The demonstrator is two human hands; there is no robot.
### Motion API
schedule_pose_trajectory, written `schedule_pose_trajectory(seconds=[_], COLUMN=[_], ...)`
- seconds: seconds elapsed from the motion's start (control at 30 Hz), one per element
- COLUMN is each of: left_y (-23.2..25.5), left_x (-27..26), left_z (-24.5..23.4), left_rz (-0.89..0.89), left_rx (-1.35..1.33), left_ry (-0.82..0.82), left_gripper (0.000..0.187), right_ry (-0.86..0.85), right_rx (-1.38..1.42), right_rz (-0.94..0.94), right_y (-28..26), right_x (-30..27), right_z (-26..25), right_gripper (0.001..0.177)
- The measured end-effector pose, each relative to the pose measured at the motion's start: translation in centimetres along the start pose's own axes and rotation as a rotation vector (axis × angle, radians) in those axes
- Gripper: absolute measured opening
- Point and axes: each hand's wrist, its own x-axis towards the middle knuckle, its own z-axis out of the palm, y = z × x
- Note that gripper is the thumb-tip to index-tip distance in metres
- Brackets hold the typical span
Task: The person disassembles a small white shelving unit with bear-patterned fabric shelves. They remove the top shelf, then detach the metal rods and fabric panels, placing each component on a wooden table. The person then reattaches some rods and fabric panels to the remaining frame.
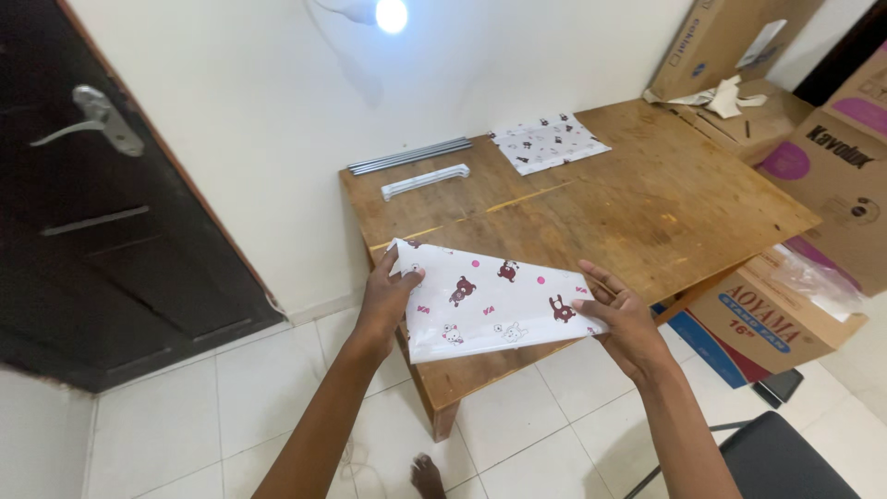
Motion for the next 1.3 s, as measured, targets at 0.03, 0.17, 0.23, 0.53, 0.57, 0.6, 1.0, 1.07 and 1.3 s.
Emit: schedule_pose_trajectory(seconds=[0.03,0.17,0.23,0.53,0.57,0.6,1.0,1.07,1.3], left_y=[-0.4,-1.3,-2.0,-4.5,-4.4,-4.5,-4.2,-4.6,-6.2], left_x=[1.3,7.7,10.6,17.4,18.2,18.8,32.3,34.6,41.5], left_z=[0.8,3.4,4.6,8.7,9.3,9.9,23.6,26.4,34.7], left_rz=[0.003,-0.045,-0.05,-0.168,-0.115,-0.068,0.287,0.316,0.18], left_rx=[-0.013,0.029,-0.029,-0.033,0.017,0.068,0.74,0.801,0.732], left_ry=[-0.017,-0.044,-0.081,-0.175,-0.203,-0.229,-0.278,-0.169,-0.029], left_gripper=[0.071,0.077,0.079,0.086,0.083,0.081,0.04,0.032,0.033], right_ry=[0.015,0.044,0.051,0.154,0.145,0.137,0.014,0.022,0.002], right_rx=[0.034,0.11,0.113,0.124,0.135,0.147,0.165,0.113,0.061], right_rz=[-0.008,-0.063,-0.072,0.026,0.043,0.066,0.135,0.162,0.273], right_y=[-0.3,-2.0,-2.5,-1.1,-1.1,-0.6,-1.1,-1.7,-4.9], right_x=[0.8,5.3,7.9,17.6,18.7,19.6,42.2,45.8,56.0], right_z=[-0.7,-3.2,-4.4,-10.3,-11.0,-11.6,-27.0,-29.7,-34.6], right_gripper=[0.074,0.075,0.075,0.068,0.067,0.066,0.063,0.063,0.059])
